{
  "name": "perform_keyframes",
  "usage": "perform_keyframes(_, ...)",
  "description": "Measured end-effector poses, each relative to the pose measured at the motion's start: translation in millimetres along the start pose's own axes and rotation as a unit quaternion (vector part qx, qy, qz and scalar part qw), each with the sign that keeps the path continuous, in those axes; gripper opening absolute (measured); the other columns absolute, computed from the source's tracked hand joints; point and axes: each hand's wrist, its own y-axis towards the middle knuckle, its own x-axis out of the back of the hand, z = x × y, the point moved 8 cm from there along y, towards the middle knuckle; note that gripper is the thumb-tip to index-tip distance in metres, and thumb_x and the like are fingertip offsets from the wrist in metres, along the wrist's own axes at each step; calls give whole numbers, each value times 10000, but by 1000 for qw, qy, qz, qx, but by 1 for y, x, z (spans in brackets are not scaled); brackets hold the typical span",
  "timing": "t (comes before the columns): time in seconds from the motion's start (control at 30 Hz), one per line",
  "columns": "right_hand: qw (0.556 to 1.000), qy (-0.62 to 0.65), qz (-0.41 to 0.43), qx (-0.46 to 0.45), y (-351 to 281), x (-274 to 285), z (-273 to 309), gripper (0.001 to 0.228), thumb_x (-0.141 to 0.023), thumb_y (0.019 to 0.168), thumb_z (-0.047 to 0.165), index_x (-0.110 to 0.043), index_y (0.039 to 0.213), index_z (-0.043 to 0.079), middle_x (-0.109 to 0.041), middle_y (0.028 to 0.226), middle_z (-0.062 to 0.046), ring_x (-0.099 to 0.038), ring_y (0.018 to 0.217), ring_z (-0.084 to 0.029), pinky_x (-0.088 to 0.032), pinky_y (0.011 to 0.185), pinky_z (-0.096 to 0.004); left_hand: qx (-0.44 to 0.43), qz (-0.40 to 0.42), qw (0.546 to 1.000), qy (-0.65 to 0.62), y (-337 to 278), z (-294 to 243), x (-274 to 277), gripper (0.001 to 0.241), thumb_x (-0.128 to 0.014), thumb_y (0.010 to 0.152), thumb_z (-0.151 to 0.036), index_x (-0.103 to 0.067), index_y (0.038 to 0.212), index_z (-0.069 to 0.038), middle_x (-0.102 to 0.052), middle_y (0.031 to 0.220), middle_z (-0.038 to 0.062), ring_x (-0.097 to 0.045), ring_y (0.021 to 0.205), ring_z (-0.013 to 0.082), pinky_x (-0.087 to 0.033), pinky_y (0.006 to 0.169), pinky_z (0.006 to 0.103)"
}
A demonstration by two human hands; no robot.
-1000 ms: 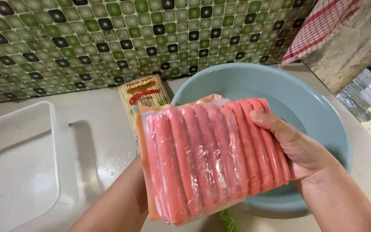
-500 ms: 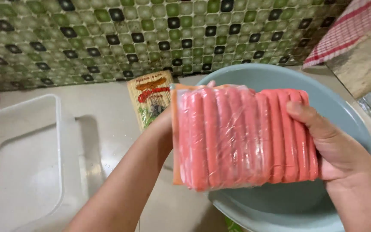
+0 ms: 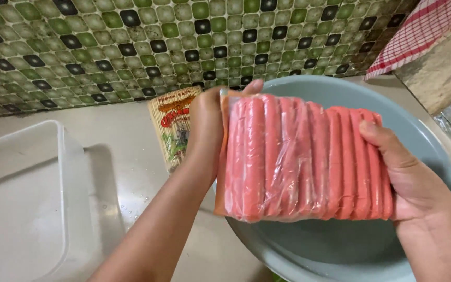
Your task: Using a knife to cut and then hands to peel plastic packaging off a pack of sausages.
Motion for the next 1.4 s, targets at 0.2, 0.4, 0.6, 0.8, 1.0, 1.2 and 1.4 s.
perform_keyframes(0.2,981,78,81,158,19,34,13,547,-496,825,331,-516,1334,132,-611,1266,-64,-614,1143,-247,-537,1046,-473,20,3,1000,15,3,7,-10,1223,-540,460,-716,-379,1477,-57,-550,1380,230,-624,1212,405,-471,1092,617)
perform_keyframes(0.4,968,67,69,233,40,61,22,642,-566,834,458,-555,1403,159,-654,1357,-13,-643,1231,-158,-537,1077,-353,-38,73,995,-48,50,71,18,327,-597,989,-257,-664,1166,9,-754,1008,142,-735,880,270,-620,750,469)
perform_keyframes(0.6,996,32,22,86,26,35,6,597,-366,892,370,-481,1431,139,-581,1373,-93,-559,1235,-279,-453,1061,-499,-53,-277,954,106,53,60,63,336,-536,1037,-261,-475,708,-228,-514,584,-31,-424,468,139,-284,425,310)
perform_keyframes(0.8,995,19,-6,94,36,51,5,671,-380,863,429,-494,1482,195,-593,1446,-11,-550,1274,-180,-430,1058,-431,-161,-360,756,523,44,2,37,309,-445,1055,-255,-530,795,-110,-681,825,118,-561,718,295,-379,637,450)
perform_keyframes(1.0,992,-9,-91,83,28,53,1,609,-513,845,433,-582,1392,175,-669,1386,4,-638,1234,-171,-515,1010,-433,-132,-391,619,668,51,-9,39,145,-445,1002,-215,-532,1069,-120,-713,857,221,-659,779,509,-484,650,604)
perform_keyframes(1.2,986,-4,-113,125,36,64,0,521,-609,819,430,-634,1290,209,-709,1309,51,-670,1157,-105,-542,953,-359,-127,-423,570,692,49,-27,50,205,-456,1076,-270,-588,1113,-118,-719,791,134,-703,693,390,-540,544,536)
perform_keyframes(1.4,992,-30,-56,111,18,48,5,594,-416,901,359,-543,1442,150,-638,1415,-31,-607,1258,-217,-483,1040,-459,20,-238,906,349,23,-28,18,818,-329,801,-616,-656,1375,-132,-752,1293,136,-727,1199,307,-518,1101,445)
